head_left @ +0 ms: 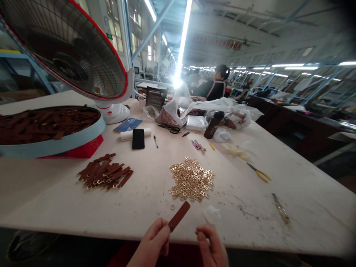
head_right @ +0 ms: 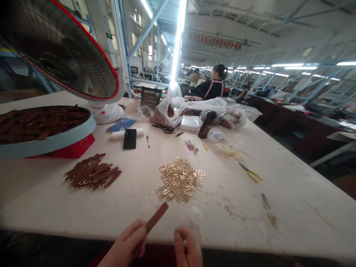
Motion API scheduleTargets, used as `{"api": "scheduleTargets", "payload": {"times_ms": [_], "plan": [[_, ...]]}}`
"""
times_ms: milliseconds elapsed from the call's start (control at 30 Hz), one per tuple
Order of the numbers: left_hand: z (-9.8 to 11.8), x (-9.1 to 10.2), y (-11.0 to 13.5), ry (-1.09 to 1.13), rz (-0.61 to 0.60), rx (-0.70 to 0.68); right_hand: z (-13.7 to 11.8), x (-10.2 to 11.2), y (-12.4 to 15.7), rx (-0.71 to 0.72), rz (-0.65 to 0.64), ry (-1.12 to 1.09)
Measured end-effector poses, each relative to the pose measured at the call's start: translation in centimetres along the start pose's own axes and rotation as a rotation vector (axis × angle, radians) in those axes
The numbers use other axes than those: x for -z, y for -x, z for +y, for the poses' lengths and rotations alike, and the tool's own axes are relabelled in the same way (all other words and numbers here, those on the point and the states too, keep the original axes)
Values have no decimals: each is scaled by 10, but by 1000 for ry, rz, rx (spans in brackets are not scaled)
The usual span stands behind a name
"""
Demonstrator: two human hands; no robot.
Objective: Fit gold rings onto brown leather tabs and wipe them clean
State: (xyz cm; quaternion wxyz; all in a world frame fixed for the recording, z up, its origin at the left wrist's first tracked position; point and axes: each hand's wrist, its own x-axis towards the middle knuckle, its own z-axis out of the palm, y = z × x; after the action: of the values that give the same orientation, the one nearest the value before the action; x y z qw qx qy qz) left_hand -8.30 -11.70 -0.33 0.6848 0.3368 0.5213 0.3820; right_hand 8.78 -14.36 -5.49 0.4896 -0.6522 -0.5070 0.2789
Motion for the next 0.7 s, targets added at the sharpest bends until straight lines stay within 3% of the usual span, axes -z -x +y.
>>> {"api": "scheduleTargets", "payload": {"times_ms": [100, 200, 433, 567, 700], "plan": [[7, -5, 7, -144, 10, -89, -33, -22, -14, -35, -443, -269], [8, 1, 8, -176, 38, -137, -54, -34, -25, -82, -603, -376], [-2, 15, 6, -225, 28, -177, -67, -41, -25, -196, -699, -387], [3, 17, 5, -318, 70, -257, -59, -46, -23, -205, -610, -201], [11, 25, 2, -496, -42, -214, -37, -56, -17, -214, -522, -82]]}}
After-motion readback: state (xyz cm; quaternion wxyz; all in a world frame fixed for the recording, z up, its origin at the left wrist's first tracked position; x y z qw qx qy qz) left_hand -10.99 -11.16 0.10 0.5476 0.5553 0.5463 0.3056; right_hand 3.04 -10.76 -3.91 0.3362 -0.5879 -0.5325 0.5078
